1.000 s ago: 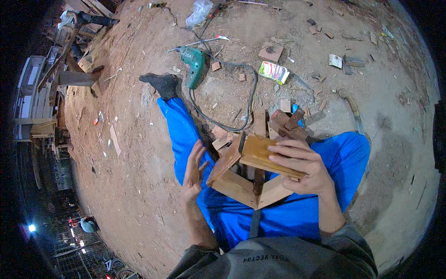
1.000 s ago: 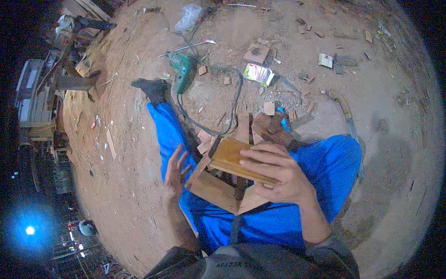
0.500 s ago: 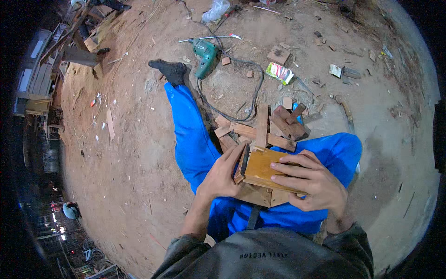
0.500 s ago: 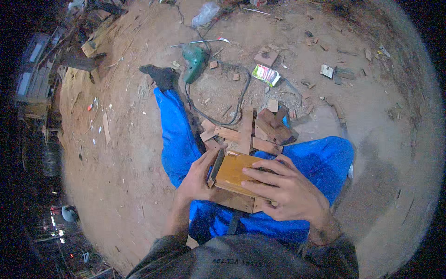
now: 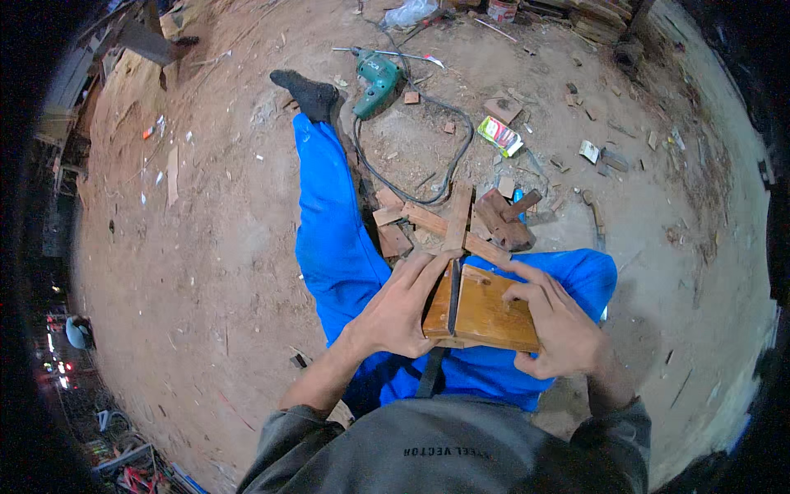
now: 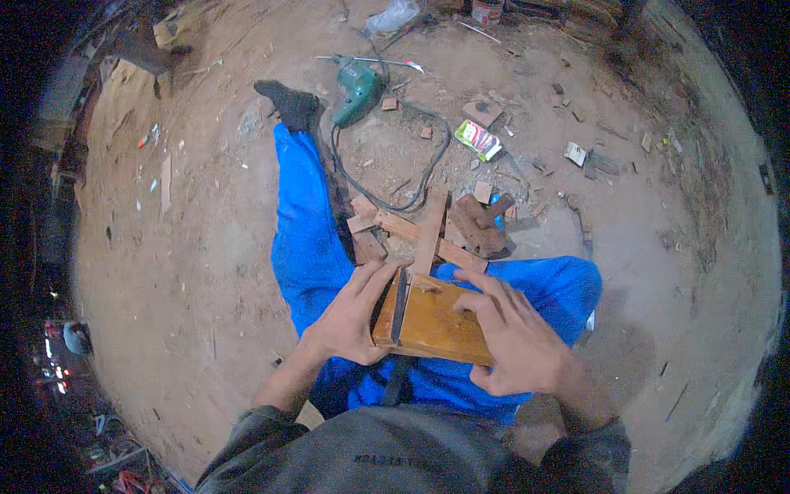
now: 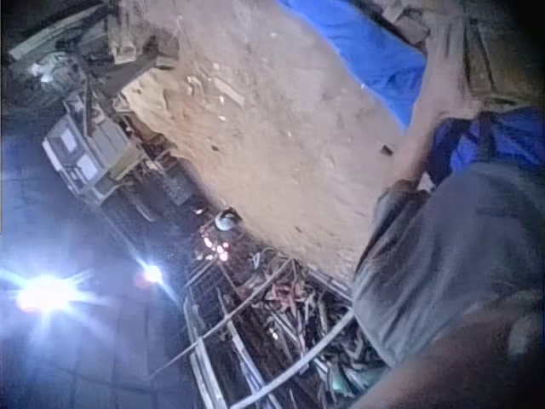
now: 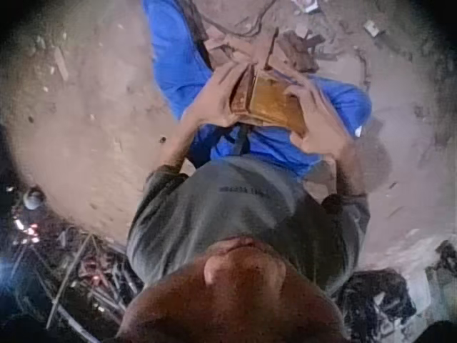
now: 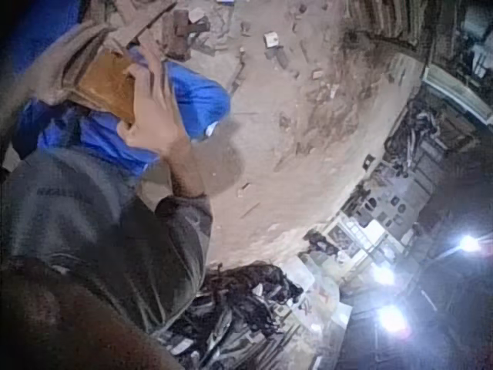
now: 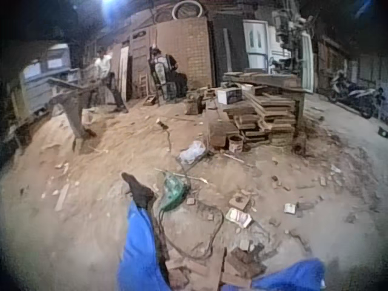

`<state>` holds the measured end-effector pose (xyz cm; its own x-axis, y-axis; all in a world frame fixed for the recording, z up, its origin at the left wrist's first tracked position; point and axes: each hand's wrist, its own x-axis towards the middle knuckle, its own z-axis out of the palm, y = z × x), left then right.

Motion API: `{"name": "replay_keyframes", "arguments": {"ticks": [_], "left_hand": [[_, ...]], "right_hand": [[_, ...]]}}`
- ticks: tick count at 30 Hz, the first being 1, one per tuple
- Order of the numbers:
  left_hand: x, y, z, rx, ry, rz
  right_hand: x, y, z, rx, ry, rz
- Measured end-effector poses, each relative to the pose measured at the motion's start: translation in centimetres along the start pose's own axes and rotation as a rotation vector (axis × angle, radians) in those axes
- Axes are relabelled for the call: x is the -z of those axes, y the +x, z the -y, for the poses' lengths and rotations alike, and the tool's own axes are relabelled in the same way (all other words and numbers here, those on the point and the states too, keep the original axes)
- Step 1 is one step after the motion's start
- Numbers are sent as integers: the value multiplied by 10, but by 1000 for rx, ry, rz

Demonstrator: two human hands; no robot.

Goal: The person assembles a small wooden box by hand using a wooden mallet to tap pieces into place and fits different wooden panels together while sitting on the floor.

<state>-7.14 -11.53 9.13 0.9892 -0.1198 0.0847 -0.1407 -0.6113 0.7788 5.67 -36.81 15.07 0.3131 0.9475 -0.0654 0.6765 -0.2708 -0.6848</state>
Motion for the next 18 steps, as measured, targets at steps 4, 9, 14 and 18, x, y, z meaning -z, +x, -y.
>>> {"name": "replay_keyframes", "arguments": {"ticks": [4,9,14,18], "left_hand": [[-8,2,1,-24,-40,-32],[-21,-4,10,128,-71,-126],[-28,-3,5,225,-44,-180],[-29,-1,6,245,-63,-187]], "right_hand": [[-22,-8,-8,-156,109,53],[-49,-11,-2,-150,13,-147],[-77,-13,-7,-150,-248,-404],[-77,-14,-6,-290,-46,-376]]}}
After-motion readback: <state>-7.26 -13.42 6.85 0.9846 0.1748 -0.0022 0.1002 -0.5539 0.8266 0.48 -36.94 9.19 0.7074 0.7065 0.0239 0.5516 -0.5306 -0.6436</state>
